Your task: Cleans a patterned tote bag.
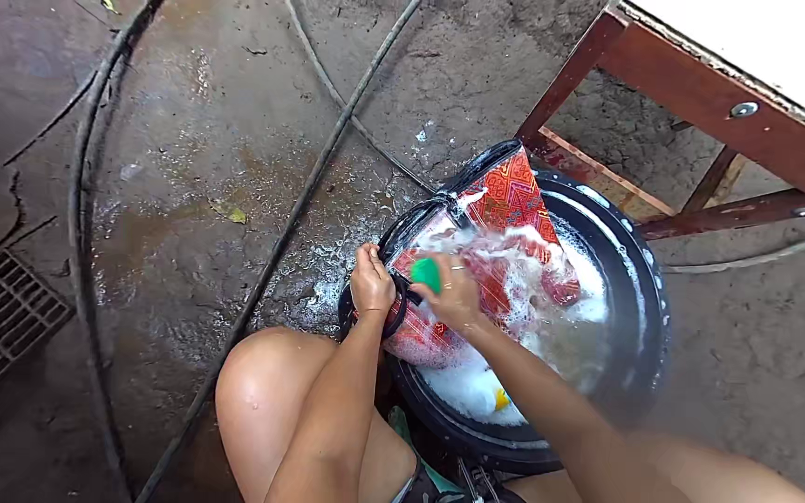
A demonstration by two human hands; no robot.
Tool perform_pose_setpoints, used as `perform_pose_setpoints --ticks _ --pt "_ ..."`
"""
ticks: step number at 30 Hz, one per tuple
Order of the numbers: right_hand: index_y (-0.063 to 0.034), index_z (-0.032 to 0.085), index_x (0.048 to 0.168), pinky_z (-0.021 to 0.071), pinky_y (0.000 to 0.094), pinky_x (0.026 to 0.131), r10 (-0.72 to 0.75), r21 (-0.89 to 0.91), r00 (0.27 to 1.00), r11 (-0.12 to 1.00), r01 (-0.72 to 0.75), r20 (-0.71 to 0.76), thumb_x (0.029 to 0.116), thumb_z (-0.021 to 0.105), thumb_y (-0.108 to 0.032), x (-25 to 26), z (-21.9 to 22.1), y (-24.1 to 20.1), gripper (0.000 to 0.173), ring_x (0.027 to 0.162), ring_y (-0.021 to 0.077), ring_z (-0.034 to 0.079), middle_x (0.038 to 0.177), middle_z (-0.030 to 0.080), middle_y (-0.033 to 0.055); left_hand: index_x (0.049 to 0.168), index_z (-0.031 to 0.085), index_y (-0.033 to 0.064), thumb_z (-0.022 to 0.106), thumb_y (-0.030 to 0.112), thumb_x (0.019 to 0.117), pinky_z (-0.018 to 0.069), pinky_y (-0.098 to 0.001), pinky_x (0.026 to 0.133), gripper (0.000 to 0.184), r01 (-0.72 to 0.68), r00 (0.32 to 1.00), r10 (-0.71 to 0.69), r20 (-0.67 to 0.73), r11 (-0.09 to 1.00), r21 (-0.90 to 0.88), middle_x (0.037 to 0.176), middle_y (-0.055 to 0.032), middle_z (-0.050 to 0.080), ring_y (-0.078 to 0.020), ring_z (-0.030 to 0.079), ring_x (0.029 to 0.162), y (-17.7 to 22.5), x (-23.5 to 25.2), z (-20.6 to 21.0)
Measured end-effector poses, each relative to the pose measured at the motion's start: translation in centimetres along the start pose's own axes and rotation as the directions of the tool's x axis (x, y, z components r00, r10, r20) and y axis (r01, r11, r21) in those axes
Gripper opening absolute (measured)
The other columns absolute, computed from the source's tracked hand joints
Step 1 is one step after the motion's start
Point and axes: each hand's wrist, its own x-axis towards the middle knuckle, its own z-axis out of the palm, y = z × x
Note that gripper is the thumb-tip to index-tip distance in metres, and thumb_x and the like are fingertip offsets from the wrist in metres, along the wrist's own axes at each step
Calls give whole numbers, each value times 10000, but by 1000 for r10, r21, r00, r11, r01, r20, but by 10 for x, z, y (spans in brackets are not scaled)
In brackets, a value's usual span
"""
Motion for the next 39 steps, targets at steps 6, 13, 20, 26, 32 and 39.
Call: perform_pose_setpoints --ticks 6,13,20,26,32,39 --pt "23 730 1139 599 571 737 -217 -222 944 961 163 -248 1011 611 -375 92 7 29 436 918 408 739 1046 738 229 1348 547 43 283 255 1132 524 -633 853 402 50 998 -48 45 997 -56 1057 -231 696 -415 688 996 1 2 -4" --pt "6 750 950 613 497 639 -469 -214 856 879 427 -219 956 670 -458 84 19 6 471 767 325 745 874 749 168 1351 537 30 316 223 1127 531 -605 870 370 85 996 -80 43 990 -115 1046 -219 698 -393 689 1001 2 4 -6" --pt "14 721 910 599 500 621 -415 -193 891 904 382 -183 954 647 -503 80 15 -6 524 739 327 728 832 723 170 1325 533 19 304 208 1127 540 -556 846 357 99 995 -96 23 979 -177 967 -185 683 -343 684 925 -1 2 -4" --pt "68 705 979 565 569 611 -305 -373 920 906 201 -245 995 604 -494 126 -15 40 572 753 415 719 885 711 238 1331 516 15 292 208 1128 540 -536 833 359 105 994 -101 33 977 -183 941 -166 669 -322 672 892 -1 6 -4" --pt "19 716 895 616 486 646 -546 -279 818 826 489 -181 978 644 -450 98 7 23 481 758 328 741 852 734 185 1321 522 -6 308 168 1119 543 -493 806 342 97 995 -98 8 969 -229 875 -142 650 -278 658 826 -1 11 -2" --pt "20 691 877 586 458 549 -395 -221 869 914 339 -299 990 613 -491 77 23 5 529 662 298 702 788 688 163 1301 523 -3 309 175 1122 535 -423 766 331 98 993 -110 -29 954 -283 830 -99 611 -211 621 763 -2 9 1"
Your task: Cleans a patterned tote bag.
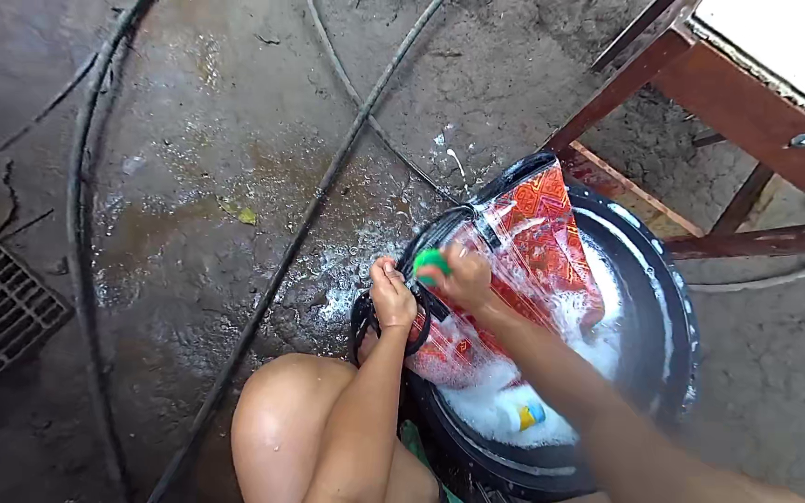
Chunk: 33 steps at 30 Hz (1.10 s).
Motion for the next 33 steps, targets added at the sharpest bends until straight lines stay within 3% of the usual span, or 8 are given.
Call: perform_pose_setpoints --ticks 2,7,11,16,20,25,29,33 --pt "35 711 905 609 483 630 -138 5 988 990 138 74 988 646 -406 13 -10 26 454 740 322 734 836 725 187 1298 525 -16 315 164 1120 541 -427 768 330 5 1000 -5 0 1000 1 840 -112 626 -217 633 767 1 3 -1" --pt "65 688 1066 563 619 737 404 -95 911 913 -397 78 1021 570 -478 36 -20 31 557 870 424 715 987 708 251 1295 528 3 301 183 1128 533 -428 763 334 5 1000 -5 6 1000 10 839 -105 614 -220 624 766 0 2 0" --pt "25 703 851 599 460 598 -162 73 986 985 159 34 1006 608 -426 10 5 11 486 706 306 722 799 715 167 1312 515 -29 301 177 1119 551 -461 800 354 -5 1000 5 21 1000 14 874 -138 647 -251 656 814 1 7 -3" --pt "67 676 986 559 591 637 362 -135 932 924 -357 11 1032 549 -484 33 -6 26 568 777 411 714 901 698 238 1320 521 2 281 204 1129 539 -473 810 368 10 999 -12 37 999 35 900 -139 648 -264 652 842 2 5 -1" --pt "33 693 884 590 478 562 -85 13 991 996 84 103 1021 583 -425 9 -2 5 491 678 321 715 795 704 173 1321 513 -6 292 190 1124 548 -457 769 355 1 1000 -2 29 1000 20 851 -120 640 -241 646 782 0 9 -1" --pt "39 688 989 551 609 633 321 -192 935 937 -291 151 1030 550 -490 36 -25 26 548 784 420 716 912 708 232 1320 514 0 285 212 1129 540 -484 797 365 -9 999 7 32 999 43 900 -142 643 -272 649 831 2 4 0" --pt "3 695 840 577 482 533 -101 -15 989 995 104 107 1006 602 -417 10 -5 1 461 663 325 712 781 700 167 1341 501 -7 283 208 1130 546 -490 812 372 -20 999 18 31 998 66 905 -152 653 -276 660 836 2 6 0" --pt "36 680 1028 547 618 641 341 -335 928 901 -276 151 1054 498 -471 36 -55 75 539 846 465 714 991 700 261 1329 508 9 260 240 1136 537 -535 793 390 -60 998 57 32 993 106 916 -160 658 -315 663 849 1 1 2"
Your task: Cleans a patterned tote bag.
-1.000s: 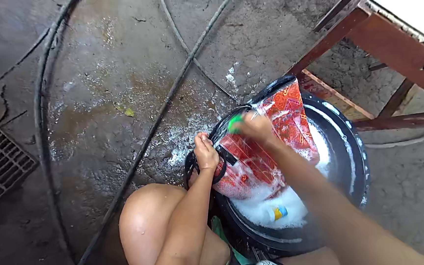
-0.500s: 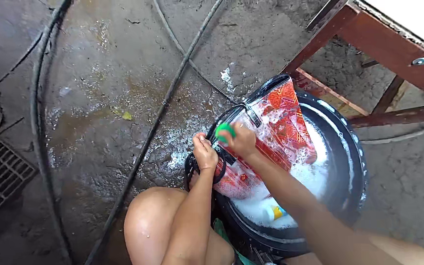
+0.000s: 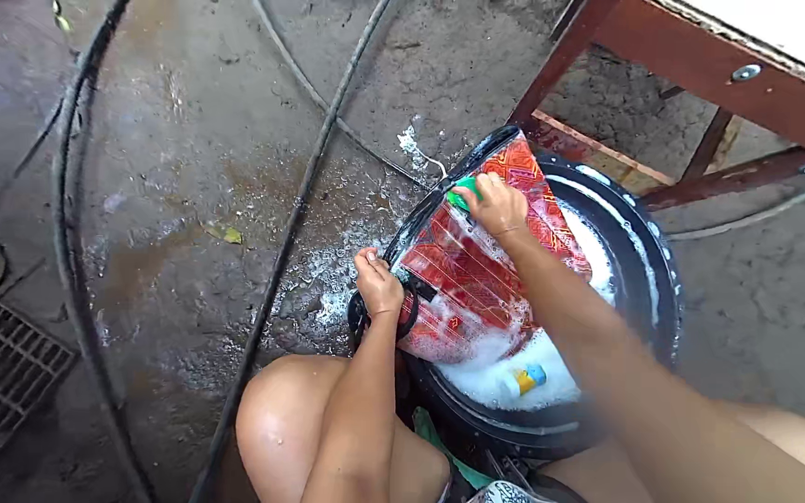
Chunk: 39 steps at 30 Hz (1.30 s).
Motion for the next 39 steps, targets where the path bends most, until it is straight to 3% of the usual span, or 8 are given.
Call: perform_pose_setpoints --ticks 5,13,16,20,25,28,32,39 --pt "44 416 1472 494 674 974 895 146 445 436 -888 29 1059 387 -578 -130 -36 112 747 1186 498 629 1316 606 330 1321 516 9 261 229 1137 530 -502 810 384 13 1000 -13 1 1000 -4 920 -157 648 -291 650 851 0 4 -1" --pt "128 282 1536 343 509 1197 933 225 26 -60 -973 360 1074 531 -314 -275 23 61 686 1427 429 445 1515 427 357 1311 522 41 250 256 1140 518 -531 773 386 -15 1000 15 -9 996 92 914 -169 640 -319 642 832 3 1 -1" --pt "63 488 1452 376 501 1178 808 82 127 97 -992 576 1119 403 -255 -267 17 89 468 1412 352 474 1490 503 271 1300 531 47 255 254 1140 518 -517 785 380 -25 999 28 -21 993 116 920 -160 642 -304 644 843 4 2 -1" --pt "123 395 1444 451 449 1114 955 417 244 154 -896 170 1018 624 -243 -203 -9 75 607 1295 360 573 1389 548 311 1323 534 33 265 237 1138 519 -496 830 385 -22 999 26 -24 993 119 951 -161 652 -287 647 871 3 4 1" --pt "77 615 1332 491 548 1068 117 586 968 777 -229 223 971 685 -273 -166 0 -51 508 1247 416 607 1327 614 301 1308 540 7 292 202 1132 522 -454 813 361 -53 996 58 -61 995 87 941 -155 645 -256 642 848 2 2 2" --pt "-66 711 1286 543 554 980 -365 492 925 828 270 108 1007 640 -292 -104 11 -73 365 1160 408 667 1266 674 250 1331 529 -53 322 167 1123 519 -509 945 367 -51 997 54 -57 997 57 1124 -252 677 -341 674 1050 6 3 -1" --pt "-100 580 1455 551 614 866 194 304 957 918 -255 218 1041 527 -477 -41 26 -62 562 1106 484 649 1358 570 311 1300 540 -17 302 234 1133 527 -468 852 384 -41 998 43 -39 998 48 980 -176 656 -271 654 902 3 1 -2" --pt "-130 631 1385 573 603 733 -29 268 948 961 -61 318 1045 508 -488 -39 16 -61 510 965 460 695 1252 622 305 1269 548 2 318 200 1127 525 -399 755 335 -27 999 27 -33 1000 -13 848 -96 608 -190 608 757 3 4 0"
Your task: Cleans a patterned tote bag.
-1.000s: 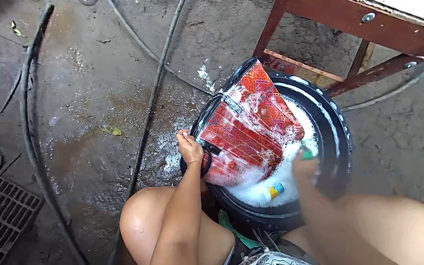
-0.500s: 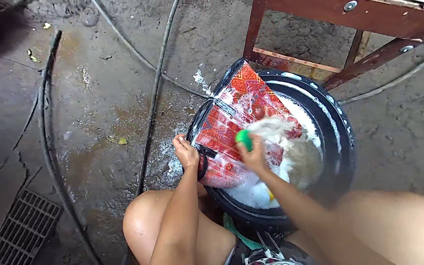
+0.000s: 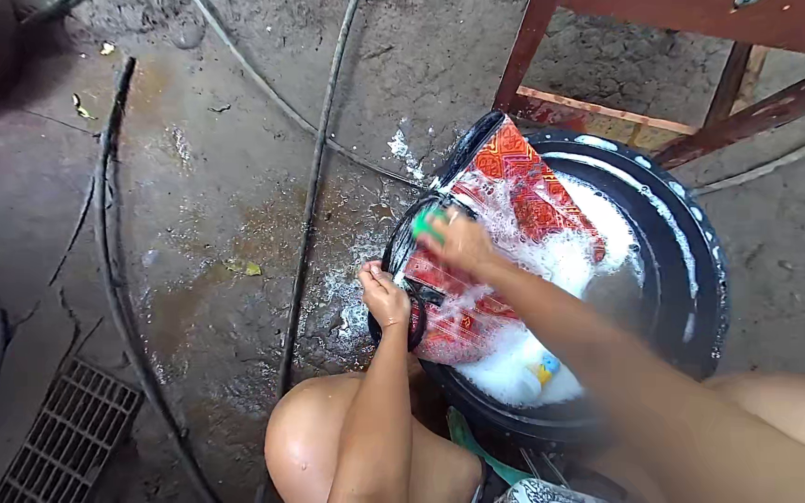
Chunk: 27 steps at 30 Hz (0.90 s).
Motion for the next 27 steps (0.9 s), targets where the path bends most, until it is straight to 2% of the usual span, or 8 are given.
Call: perform_pose_setpoints --ticks 3,8,13,17,20,22,25,27 --pt "-81 605 1398 570 597 754 212 86 971 975 -203 -108 1042 494 -487 2 6 -22 551 975 454 687 1281 601 293 1281 548 4 320 202 1126 524 -393 764 339 -8 1000 8 -14 1000 -22 863 -93 617 -183 611 768 -2 0 1" --pt "-111 671 1348 577 613 695 -133 85 988 988 126 75 1027 555 -458 -26 8 -20 487 915 454 707 1217 651 290 1305 527 -15 308 214 1131 535 -422 783 362 12 1000 -12 2 1000 -27 885 -123 638 -214 633 789 -2 1 0" --pt "-91 594 1378 575 593 753 243 61 969 969 -240 -54 1051 471 -491 -3 -2 -23 532 975 432 691 1269 603 275 1283 544 5 294 215 1129 531 -401 781 361 -14 1000 13 -21 999 -44 870 -102 624 -191 627 784 -3 0 3" --pt "-83 646 1360 584 594 731 -91 7 994 996 91 61 1042 526 -453 -19 5 -18 503 966 437 701 1219 643 292 1283 540 -10 301 195 1124 538 -406 761 352 -3 1000 2 -20 999 -47 860 -112 623 -201 631 770 1 4 2" --pt "-76 643 1306 568 602 716 161 -61 983 984 -167 -89 1047 463 -493 23 -11 11 523 944 464 701 1216 635 285 1295 532 21 272 247 1135 533 -473 793 379 -10 1000 10 11 999 33 894 -127 639 -251 644 823 1 2 2" --pt "-78 597 1346 568 612 785 286 93 956 956 -280 -66 1050 475 -493 4 -8 -23 524 1014 440 688 1241 631 258 1294 539 20 274 245 1136 532 -465 792 381 -14 1000 13 14 999 31 883 -127 639 -248 642 814 2 3 3" --pt "-94 624 1386 569 595 835 7 159 997 987 -20 83 1044 529 -446 -34 11 -47 500 1062 422 683 1292 628 256 1310 523 -13 282 215 1133 541 -459 800 376 -24 1000 23 8 999 30 895 -149 643 -258 650 823 6 8 2" --pt "-146 587 1448 571 614 788 50 26 993 998 -53 102 1058 470 -492 -18 2 -14 534 1031 456 687 1321 603 286 1341 510 -4 254 237 1134 535 -527 845 408 -22 998 16 54 995 102 973 -189 666 -323 667 907 6 3 0"
